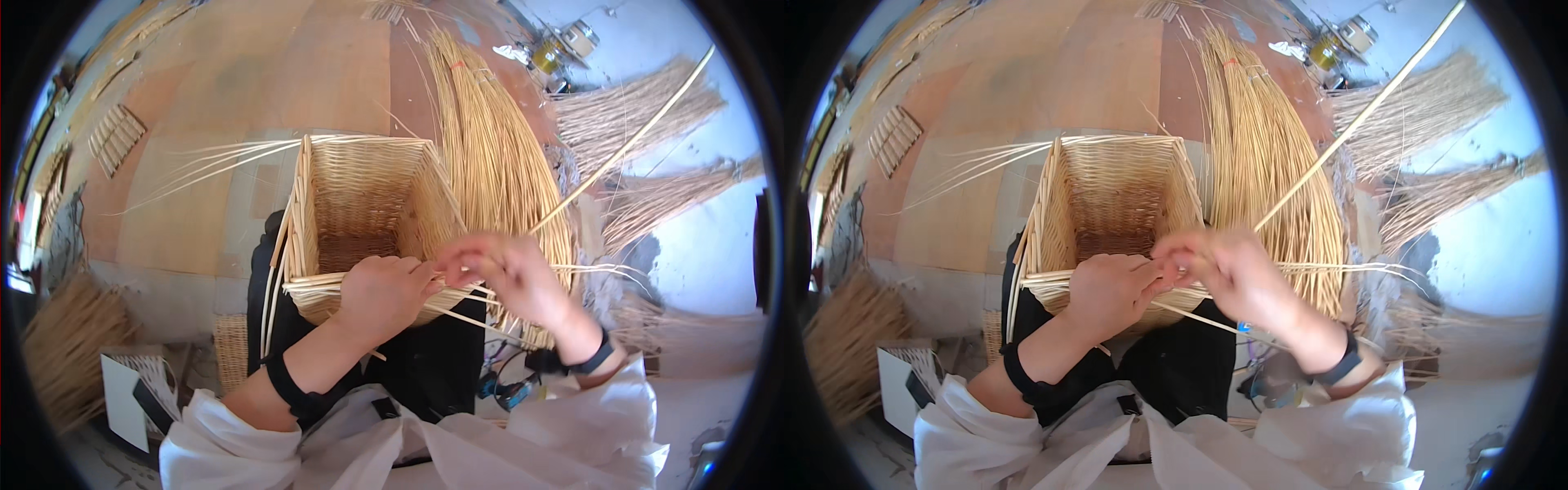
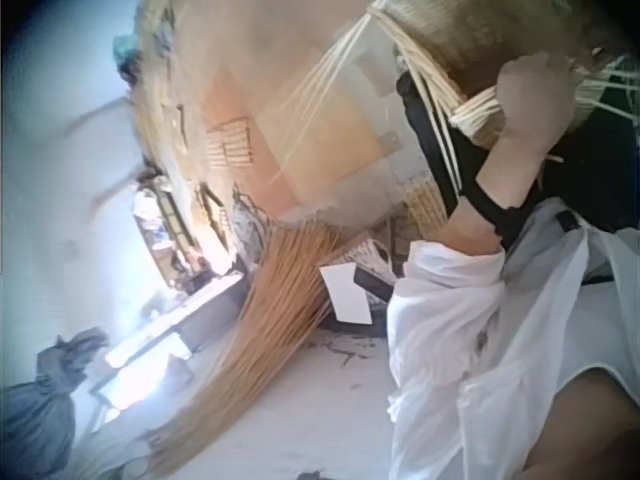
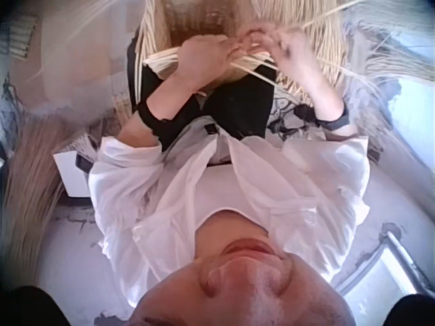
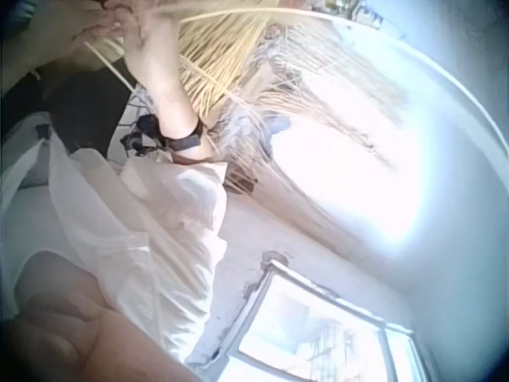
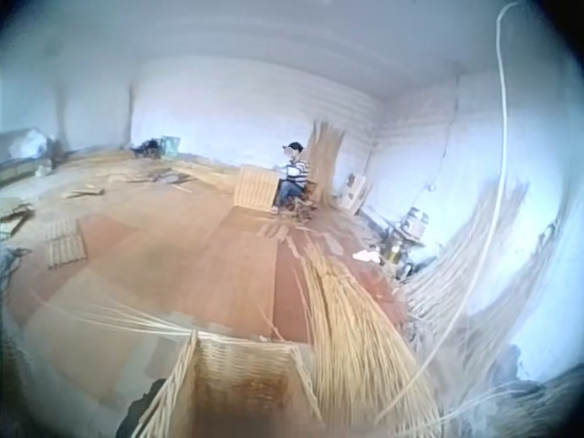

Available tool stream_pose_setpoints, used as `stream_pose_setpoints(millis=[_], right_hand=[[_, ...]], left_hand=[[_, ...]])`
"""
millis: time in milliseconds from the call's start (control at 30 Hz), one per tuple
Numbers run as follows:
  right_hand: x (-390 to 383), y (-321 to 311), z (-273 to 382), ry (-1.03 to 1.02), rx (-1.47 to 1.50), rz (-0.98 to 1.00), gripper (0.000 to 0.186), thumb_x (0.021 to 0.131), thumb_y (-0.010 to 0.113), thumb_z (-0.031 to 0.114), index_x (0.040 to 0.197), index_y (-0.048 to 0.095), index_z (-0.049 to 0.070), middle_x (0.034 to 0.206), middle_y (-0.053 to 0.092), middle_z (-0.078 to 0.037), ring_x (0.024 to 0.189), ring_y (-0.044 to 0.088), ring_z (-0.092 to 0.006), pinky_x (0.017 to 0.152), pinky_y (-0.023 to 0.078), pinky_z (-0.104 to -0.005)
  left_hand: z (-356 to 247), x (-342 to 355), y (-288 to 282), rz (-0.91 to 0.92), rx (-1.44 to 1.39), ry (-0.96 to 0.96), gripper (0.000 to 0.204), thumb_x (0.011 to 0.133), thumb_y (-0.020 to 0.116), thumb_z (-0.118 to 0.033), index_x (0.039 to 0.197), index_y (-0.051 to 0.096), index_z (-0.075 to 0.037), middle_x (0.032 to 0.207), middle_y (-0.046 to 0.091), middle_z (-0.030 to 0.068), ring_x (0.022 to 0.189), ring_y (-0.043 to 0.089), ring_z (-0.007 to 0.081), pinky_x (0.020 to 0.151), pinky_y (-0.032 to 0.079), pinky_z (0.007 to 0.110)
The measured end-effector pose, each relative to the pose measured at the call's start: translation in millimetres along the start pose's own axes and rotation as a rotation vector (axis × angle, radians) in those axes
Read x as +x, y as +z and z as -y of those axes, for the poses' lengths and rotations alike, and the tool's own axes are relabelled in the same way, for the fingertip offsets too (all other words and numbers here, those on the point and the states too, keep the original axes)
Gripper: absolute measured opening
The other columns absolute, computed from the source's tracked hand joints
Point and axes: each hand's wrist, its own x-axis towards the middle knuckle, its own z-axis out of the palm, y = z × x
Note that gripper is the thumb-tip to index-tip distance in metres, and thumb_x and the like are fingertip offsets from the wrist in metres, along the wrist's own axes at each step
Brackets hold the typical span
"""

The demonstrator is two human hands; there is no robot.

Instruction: Constructing and trimming a square wicker basket by weaving long reeds together.

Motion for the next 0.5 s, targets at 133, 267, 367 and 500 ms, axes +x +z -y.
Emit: stream_pose_setpoints(millis=[133,267,367,500], right_hand=[[-30.6,19.3,-19.3,-0.547,-0.457,-0.127,0.015,0.087,0.05,0.002,0.097,0.062,0.0,0.098,0.066,-0.015,0.087,0.066,-0.0262,0.072,0.054,-0.0306],[-31.7,35.2,-32.1,-0.467,-0.126,-0.368,0.018,0.094,0.045,0.009,0.093,0.059,-0.003,0.092,0.064,-0.017,0.088,0.065,-0.0268,0.066,0.057,-0.0336],[-29.6,42.8,-31.5,0.079,0.71,-0.675,0.021,0.096,0.043,0.012,0.097,0.055,-0.005,0.084,0.062,-0.015,0.086,0.065,-0.0267,0.055,0.059,-0.0316],[-25.4,48.0,-19.8,0.136,0.728,-0.728,0.021,0.096,0.043,0.013,0.102,0.052,-0.006,0.081,0.062,-0.013,0.086,0.066,-0.0259,0.049,0.058,-0.0288]], left_hand=[[1.1,1.5,2.2,-0.01,-0.055,-0.005,0.016,0.075,0.065,-0.027,0.081,0.061,-0.013,0.063,0.055,0.0012,0.058,0.059,0.019,0.053,0.046,0.032],[-1.4,3.1,0.3,0.006,-0.065,-0.002,0.018,0.072,0.067,-0.026,0.084,0.062,-0.013,0.063,0.057,0.0006,0.059,0.06,0.0182,0.052,0.045,0.031],[-1.9,0.6,-1.6,0.046,-0.048,0.001,0.02,0.073,0.067,-0.026,0.086,0.062,-0.012,0.066,0.057,0.0005,0.061,0.06,0.0178,0.053,0.045,0.031],[1.8,1.3,-3.9,0.061,-0.024,0.028,0.021,0.074,0.066,-0.027,0.087,0.062,-0.011,0.07,0.06,0.0011,0.065,0.061,0.0183,0.055,0.046,0.031]])
